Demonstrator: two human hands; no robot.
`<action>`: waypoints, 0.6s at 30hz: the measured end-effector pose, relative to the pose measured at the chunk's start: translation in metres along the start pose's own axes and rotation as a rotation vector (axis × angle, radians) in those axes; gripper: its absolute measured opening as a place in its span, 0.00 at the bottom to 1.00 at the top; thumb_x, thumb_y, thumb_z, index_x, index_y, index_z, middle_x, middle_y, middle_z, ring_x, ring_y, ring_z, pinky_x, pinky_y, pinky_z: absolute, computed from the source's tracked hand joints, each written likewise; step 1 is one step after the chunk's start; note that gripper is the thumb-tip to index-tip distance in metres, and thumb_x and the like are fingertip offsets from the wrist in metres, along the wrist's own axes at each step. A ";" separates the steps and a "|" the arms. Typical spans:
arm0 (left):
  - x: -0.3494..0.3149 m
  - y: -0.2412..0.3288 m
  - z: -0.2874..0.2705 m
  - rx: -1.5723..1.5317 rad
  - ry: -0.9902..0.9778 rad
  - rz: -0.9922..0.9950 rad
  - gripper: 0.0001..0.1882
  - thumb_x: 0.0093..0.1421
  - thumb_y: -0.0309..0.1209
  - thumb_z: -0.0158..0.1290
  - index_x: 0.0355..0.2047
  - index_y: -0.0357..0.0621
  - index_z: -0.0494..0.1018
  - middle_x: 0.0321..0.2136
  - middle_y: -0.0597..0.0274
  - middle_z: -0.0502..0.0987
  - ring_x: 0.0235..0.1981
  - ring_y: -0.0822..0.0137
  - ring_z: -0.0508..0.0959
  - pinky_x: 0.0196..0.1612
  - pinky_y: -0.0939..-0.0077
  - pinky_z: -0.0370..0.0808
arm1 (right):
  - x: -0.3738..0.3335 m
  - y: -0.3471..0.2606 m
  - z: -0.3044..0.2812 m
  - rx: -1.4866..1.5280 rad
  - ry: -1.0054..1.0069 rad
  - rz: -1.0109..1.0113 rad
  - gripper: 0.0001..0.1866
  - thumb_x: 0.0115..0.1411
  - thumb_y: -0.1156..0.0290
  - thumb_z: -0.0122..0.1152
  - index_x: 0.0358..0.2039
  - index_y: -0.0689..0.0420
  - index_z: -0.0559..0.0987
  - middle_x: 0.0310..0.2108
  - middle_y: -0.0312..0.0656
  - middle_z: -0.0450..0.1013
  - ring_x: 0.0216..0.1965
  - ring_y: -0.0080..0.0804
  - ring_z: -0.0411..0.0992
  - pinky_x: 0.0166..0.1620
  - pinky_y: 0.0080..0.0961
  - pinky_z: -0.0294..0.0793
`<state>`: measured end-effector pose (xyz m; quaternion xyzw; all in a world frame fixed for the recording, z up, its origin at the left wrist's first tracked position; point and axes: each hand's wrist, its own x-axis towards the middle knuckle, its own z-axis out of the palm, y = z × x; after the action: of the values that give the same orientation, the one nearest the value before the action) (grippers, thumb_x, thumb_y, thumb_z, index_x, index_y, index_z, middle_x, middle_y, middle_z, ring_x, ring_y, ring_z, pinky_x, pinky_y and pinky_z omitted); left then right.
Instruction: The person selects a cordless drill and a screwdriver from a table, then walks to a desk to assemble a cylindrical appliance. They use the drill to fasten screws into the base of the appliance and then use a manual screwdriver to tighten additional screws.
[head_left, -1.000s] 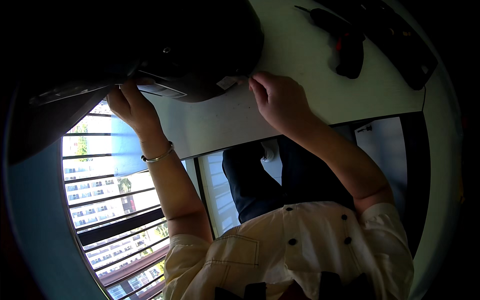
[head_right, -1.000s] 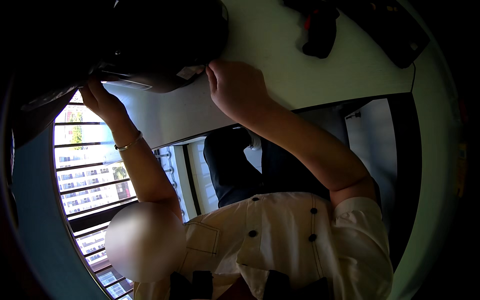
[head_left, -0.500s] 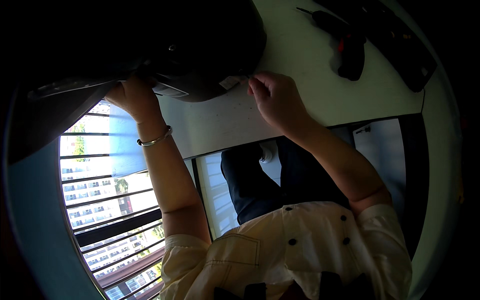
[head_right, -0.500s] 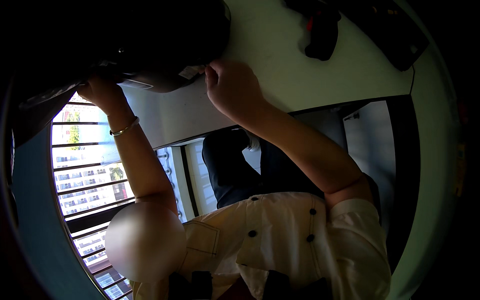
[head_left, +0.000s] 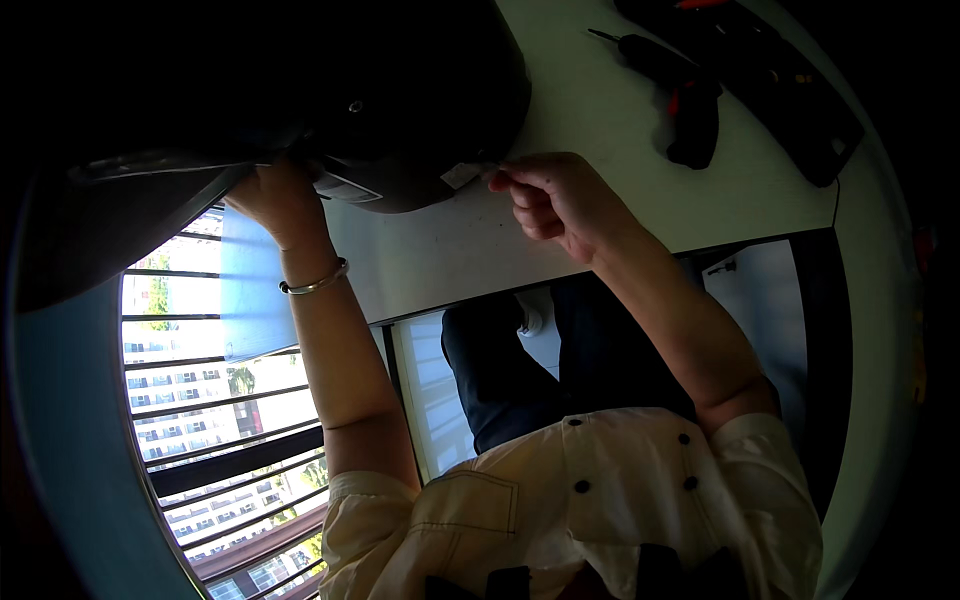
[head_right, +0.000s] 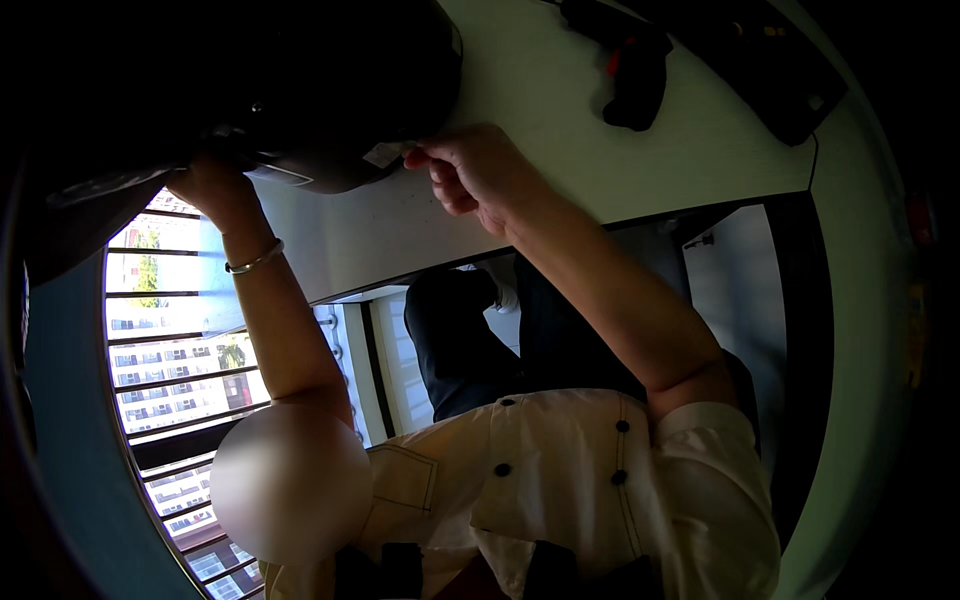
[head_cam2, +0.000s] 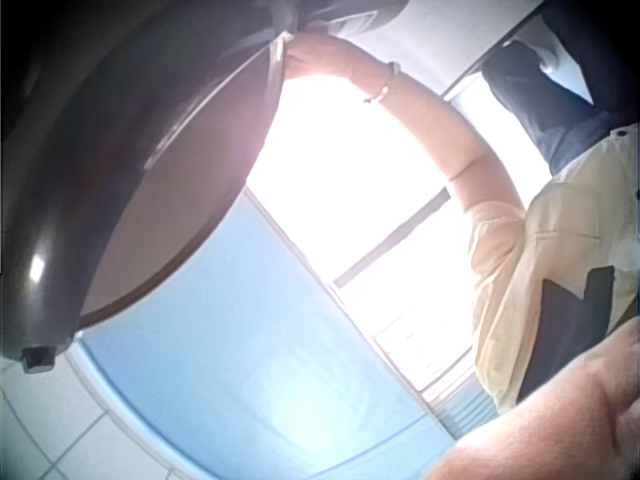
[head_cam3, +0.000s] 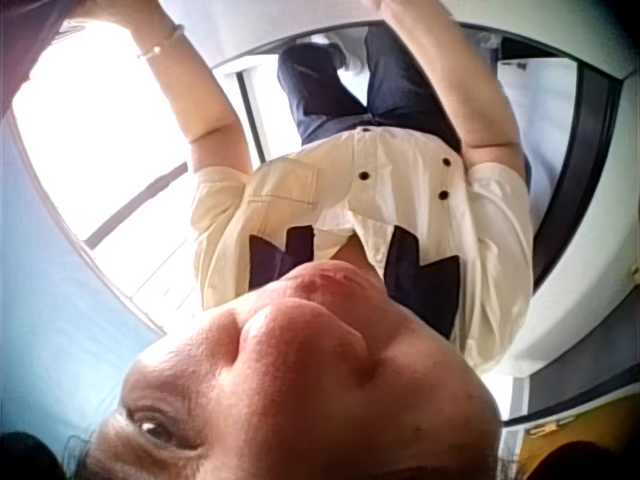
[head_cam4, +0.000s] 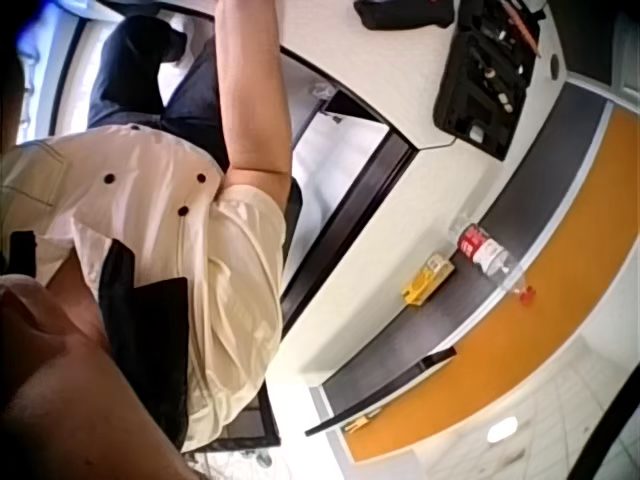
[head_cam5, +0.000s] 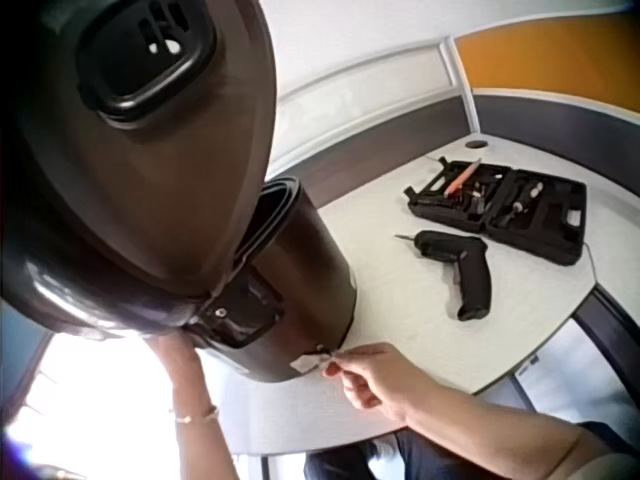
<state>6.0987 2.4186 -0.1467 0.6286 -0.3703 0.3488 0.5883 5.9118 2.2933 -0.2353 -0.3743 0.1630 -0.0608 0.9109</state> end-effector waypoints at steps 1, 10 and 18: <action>0.000 0.001 0.001 -0.001 -0.013 0.003 0.17 0.57 0.36 0.45 0.16 0.40 0.66 0.08 0.65 0.68 0.08 0.76 0.67 0.14 0.85 0.64 | 0.000 0.001 0.002 -0.210 0.079 -0.106 0.11 0.59 0.71 0.44 0.24 0.60 0.72 0.09 0.27 0.54 0.09 0.16 0.49 0.13 0.15 0.50; -0.001 0.007 0.002 0.017 -0.034 0.007 0.17 0.57 0.31 0.44 0.12 0.40 0.66 0.05 0.65 0.67 0.05 0.76 0.66 0.11 0.88 0.62 | 0.003 0.023 0.012 -1.444 0.455 -0.763 0.10 0.57 0.69 0.49 0.24 0.62 0.71 0.14 0.46 0.70 0.17 0.38 0.72 0.19 0.30 0.71; 0.001 0.003 0.002 0.039 -0.025 0.045 0.16 0.56 0.29 0.44 0.11 0.41 0.65 0.05 0.66 0.67 0.05 0.77 0.66 0.11 0.88 0.61 | 0.019 0.024 0.004 -1.242 0.390 -0.890 0.08 0.55 0.73 0.49 0.20 0.61 0.71 0.09 0.39 0.64 0.10 0.27 0.62 0.14 0.22 0.61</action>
<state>6.0965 2.4169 -0.1446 0.6355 -0.3849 0.3613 0.5634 5.9308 2.3090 -0.2539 -0.8271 0.1590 -0.3821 0.3802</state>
